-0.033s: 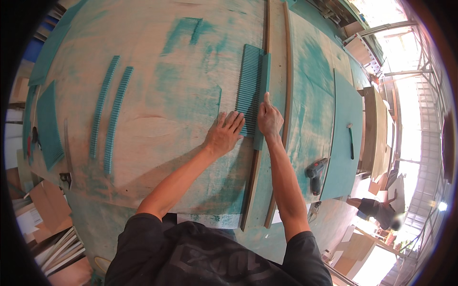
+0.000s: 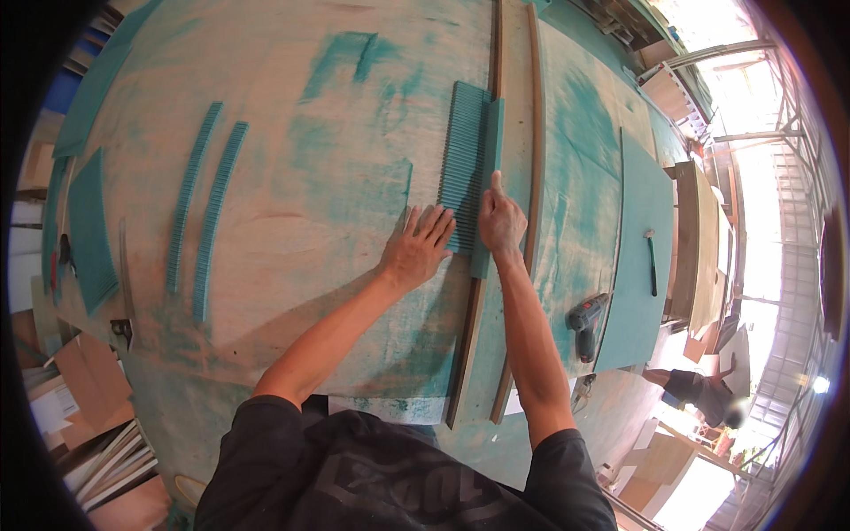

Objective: The person measures a wooden beam on a workbench using a square and a pencil, then uses a power drill to make a hole in the wood. The person then places a grooved green panel against the beam and uses the drill to secure another small wooden piece beside it.

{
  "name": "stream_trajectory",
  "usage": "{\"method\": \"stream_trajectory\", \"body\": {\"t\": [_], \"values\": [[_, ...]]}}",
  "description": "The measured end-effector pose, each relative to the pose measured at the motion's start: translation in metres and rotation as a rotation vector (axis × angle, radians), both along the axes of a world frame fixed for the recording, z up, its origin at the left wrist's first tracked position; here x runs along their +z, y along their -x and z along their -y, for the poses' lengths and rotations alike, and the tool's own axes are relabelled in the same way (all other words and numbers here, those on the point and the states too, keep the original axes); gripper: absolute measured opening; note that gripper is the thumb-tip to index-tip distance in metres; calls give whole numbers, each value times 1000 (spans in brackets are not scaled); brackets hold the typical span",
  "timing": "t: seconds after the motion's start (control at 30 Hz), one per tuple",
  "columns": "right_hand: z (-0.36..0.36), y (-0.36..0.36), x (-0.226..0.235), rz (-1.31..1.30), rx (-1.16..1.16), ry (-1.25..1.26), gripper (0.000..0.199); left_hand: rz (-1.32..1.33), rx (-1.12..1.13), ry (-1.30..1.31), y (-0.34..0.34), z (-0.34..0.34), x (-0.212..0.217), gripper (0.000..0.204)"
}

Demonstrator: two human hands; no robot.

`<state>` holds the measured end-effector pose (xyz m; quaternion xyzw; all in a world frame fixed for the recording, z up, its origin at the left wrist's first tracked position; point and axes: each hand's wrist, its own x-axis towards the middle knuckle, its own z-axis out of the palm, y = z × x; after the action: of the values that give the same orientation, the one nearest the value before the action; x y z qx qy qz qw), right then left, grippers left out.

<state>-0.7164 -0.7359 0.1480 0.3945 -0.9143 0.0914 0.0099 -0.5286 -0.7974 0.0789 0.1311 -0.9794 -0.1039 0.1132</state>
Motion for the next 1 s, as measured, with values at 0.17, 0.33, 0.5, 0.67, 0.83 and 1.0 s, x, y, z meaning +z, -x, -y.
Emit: {"method": "stream_trajectory", "body": {"t": [0.17,0.33,0.5,0.67,0.83,1.0], "values": [[4,6,-4,-23,18,-19,45,1,52,37,6,-5,-4,65],[9,13,-4,-3,19,70,46,25,70,31,11,-1,1,65],[19,17,-2,-5,14,53,46,6,94,9,15,3,-1,64],[27,23,0,-4,-25,-34,45,18,98,5,21,9,-1,63],[29,29,-1,-11,-20,-17,45,5,96,8,26,13,-3,63],[34,30,1,-1,-26,-21,45,36,98,62,29,16,-5,63]]}}
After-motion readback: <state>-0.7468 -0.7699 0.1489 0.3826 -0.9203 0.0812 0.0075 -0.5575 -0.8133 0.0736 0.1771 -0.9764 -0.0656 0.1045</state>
